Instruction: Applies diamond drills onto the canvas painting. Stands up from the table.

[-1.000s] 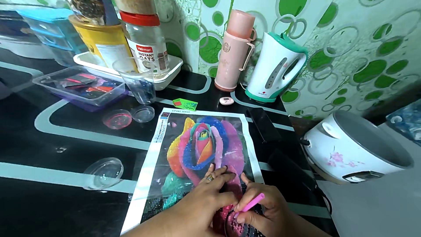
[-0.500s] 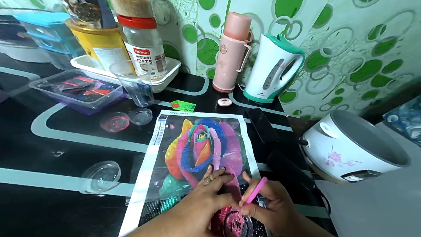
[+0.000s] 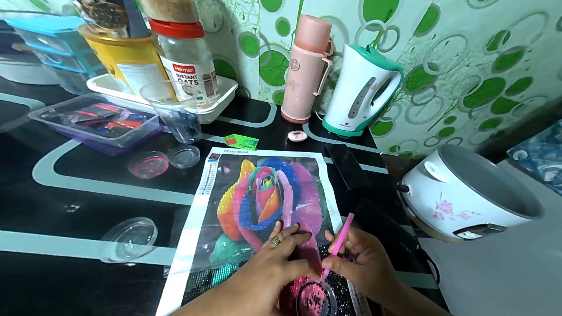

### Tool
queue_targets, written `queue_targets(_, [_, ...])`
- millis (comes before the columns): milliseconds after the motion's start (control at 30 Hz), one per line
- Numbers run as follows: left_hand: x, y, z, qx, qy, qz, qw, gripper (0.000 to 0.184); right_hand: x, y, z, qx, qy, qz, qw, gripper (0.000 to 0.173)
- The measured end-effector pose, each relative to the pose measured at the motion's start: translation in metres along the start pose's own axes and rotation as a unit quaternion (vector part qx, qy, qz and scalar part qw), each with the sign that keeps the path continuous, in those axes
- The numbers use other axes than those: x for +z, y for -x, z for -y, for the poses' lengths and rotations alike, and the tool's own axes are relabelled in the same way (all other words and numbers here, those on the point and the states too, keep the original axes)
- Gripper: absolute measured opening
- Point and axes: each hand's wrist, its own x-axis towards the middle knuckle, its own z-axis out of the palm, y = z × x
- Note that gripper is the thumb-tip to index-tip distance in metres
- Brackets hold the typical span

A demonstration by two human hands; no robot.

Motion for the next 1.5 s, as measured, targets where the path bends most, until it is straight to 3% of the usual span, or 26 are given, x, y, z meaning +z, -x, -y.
queue_targets(233, [0.000, -0.001, 0.000, 0.004, 0.006, -0.005, 1.000, 0.061, -0.005, -0.001, 0.003, 0.033, -0.041, -0.020, 0.998, 0.013])
queue_targets(433, [0.000, -0.001, 0.000, 0.010, 0.002, -0.002, 1.000, 0.062, -0.012, -0.010, -0.006, -0.020, -0.019, -0.094, 0.995, 0.012])
queue_targets(867, [0.001, 0.000, 0.001, 0.005, 0.013, -0.007, 1.000, 0.060, -0.008, -0.013, -0.020, -0.079, 0.067, -0.040, 0.994, 0.012])
queue_targets(1500, [0.001, 0.000, 0.000, 0.000, 0.010, -0.003, 1.000, 0.059, -0.007, -0.013, -0.022, -0.092, 0.089, -0.028, 0.991, 0.014])
